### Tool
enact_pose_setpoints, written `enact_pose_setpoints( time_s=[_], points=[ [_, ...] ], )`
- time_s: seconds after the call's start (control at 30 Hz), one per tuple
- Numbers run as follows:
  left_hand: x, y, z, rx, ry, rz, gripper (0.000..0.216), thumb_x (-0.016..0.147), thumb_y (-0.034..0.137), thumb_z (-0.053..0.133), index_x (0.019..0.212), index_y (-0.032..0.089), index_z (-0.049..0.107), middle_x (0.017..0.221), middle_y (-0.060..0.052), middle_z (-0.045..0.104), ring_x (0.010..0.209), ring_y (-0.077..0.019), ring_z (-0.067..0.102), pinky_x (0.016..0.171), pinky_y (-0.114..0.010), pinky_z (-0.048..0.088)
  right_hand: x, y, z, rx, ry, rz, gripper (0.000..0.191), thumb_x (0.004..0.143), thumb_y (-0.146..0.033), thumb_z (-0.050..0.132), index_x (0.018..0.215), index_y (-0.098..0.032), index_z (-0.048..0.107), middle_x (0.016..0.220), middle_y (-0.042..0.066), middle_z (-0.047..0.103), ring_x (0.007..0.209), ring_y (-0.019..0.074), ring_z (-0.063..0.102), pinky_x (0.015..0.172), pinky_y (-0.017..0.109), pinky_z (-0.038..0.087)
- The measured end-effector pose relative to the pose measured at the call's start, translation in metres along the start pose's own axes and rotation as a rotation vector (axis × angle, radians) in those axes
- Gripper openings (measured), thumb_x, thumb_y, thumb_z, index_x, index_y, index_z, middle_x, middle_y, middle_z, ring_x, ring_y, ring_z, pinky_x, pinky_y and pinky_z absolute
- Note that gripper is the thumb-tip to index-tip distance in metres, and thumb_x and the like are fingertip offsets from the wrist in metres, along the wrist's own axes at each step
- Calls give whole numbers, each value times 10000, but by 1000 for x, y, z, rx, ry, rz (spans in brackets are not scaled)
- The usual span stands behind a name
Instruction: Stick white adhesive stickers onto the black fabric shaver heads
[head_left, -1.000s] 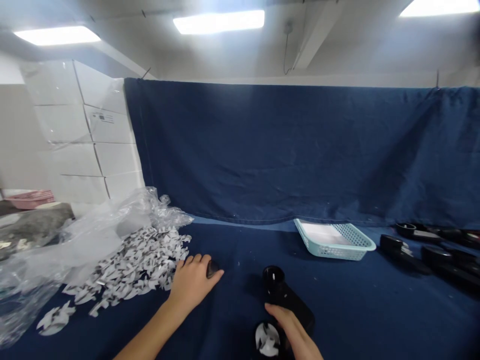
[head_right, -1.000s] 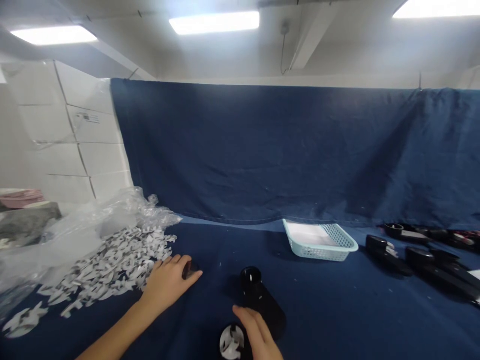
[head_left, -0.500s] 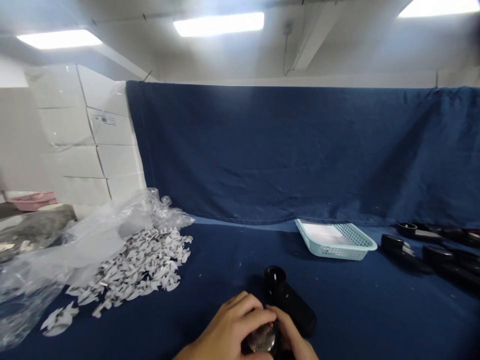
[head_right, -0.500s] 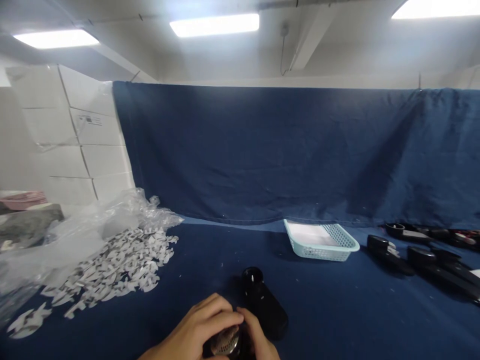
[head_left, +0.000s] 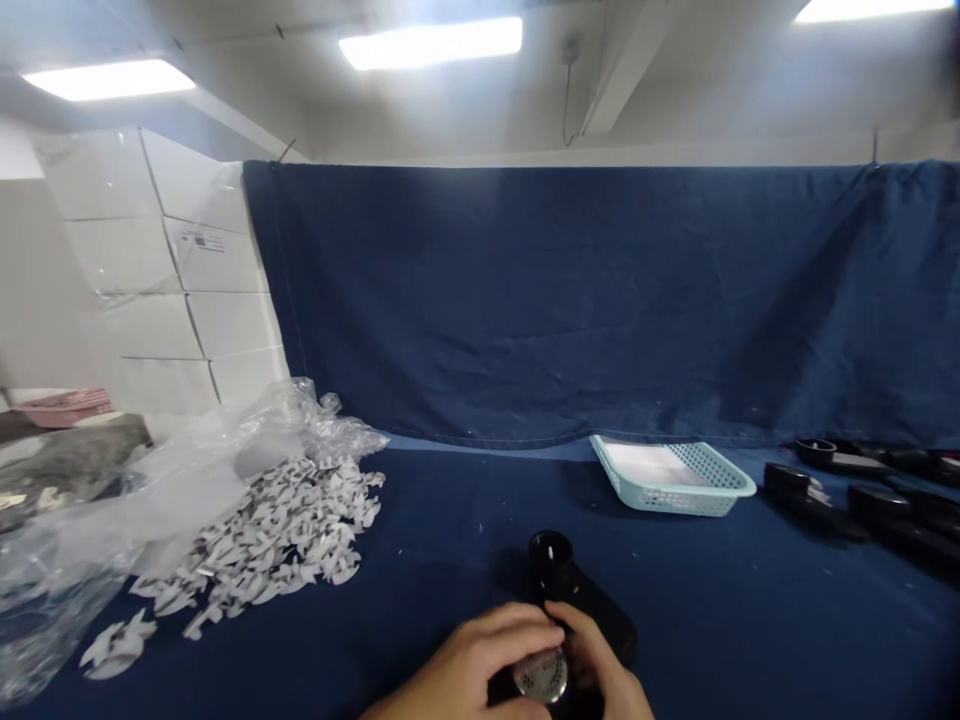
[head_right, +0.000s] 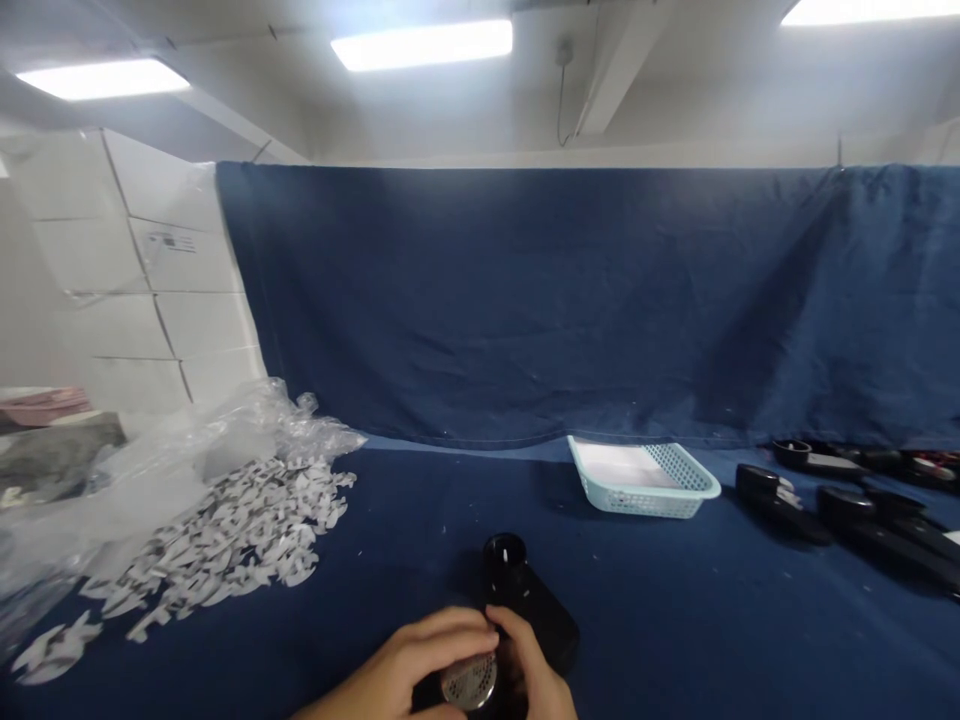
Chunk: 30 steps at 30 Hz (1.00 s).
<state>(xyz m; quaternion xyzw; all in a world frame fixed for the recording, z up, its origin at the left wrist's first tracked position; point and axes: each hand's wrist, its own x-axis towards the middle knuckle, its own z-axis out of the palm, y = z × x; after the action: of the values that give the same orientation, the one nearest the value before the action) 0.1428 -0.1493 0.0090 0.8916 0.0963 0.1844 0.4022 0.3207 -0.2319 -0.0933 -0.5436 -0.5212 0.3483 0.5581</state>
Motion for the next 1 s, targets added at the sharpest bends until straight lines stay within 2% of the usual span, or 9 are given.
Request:
enact_pose_setpoints(
  time_s=[0.1,0.2,0.3,0.47,0.67,0.83,0.9,1.0],
  points=[
    [-1,2,2,-29,18,-36,627,802,419,727,1379,304,511,1387,-70,547,1230,-280,549,1050,-384,427,0,-1,-2,-49,-7,13,729,628,-457,696,1292,-222,506,954,70,757,895,253,716,724,275,555],
    [-3,2,9,-23,90,-129,714,768,346,755,1415,290,461,1390,-75,547,1238,-286,540,1058,-394,417,0,-1,-2,-78,-20,41,755,611,-428,684,1306,-223,473,972,68,751,869,238,717,716,267,548],
    [-3,3,16,7,167,-224,701,732,293,763,1381,285,500,1361,-67,573,1224,-284,548,1056,-392,417,-2,-1,-2,-89,-4,51,750,604,-394,674,1305,-233,459,935,55,748,838,228,716,665,249,536],
    [-2,6,18,-70,205,-211,669,675,270,791,1307,251,572,1273,-65,636,1152,-273,598,1010,-368,456,-4,-6,0,-69,48,39,727,600,-376,669,1290,-253,477,911,40,743,803,236,716,673,265,530],
    [-4,-3,17,-186,193,-231,843,626,279,838,1391,259,484,1278,-78,636,1156,-278,604,1031,-407,444,-5,-13,-2,-56,41,69,772,561,-470,731,1274,-266,515,992,60,743,872,271,709,758,303,532],
    [0,2,20,-40,210,-269,644,615,172,824,1223,296,653,1298,-39,626,1188,-280,577,1062,-416,422,-4,-12,0,-39,44,61,821,589,-488,736,1325,-265,446,992,68,737,903,276,708,777,316,539],
    [3,4,21,-23,247,-276,650,609,96,784,1213,303,658,1291,-28,633,1177,-269,586,1056,-408,436,-3,-12,1,-14,42,46,828,598,-469,741,1331,-253,423,1021,80,729,935,282,700,832,343,532],
    [5,3,23,-18,331,-264,640,639,55,716,1233,283,646,1266,-39,651,1149,-254,609,1030,-400,470,-2,-16,1,11,60,4,726,675,-469,714,1307,-244,436,1051,92,712,977,272,687,896,368,511]
  ],
)
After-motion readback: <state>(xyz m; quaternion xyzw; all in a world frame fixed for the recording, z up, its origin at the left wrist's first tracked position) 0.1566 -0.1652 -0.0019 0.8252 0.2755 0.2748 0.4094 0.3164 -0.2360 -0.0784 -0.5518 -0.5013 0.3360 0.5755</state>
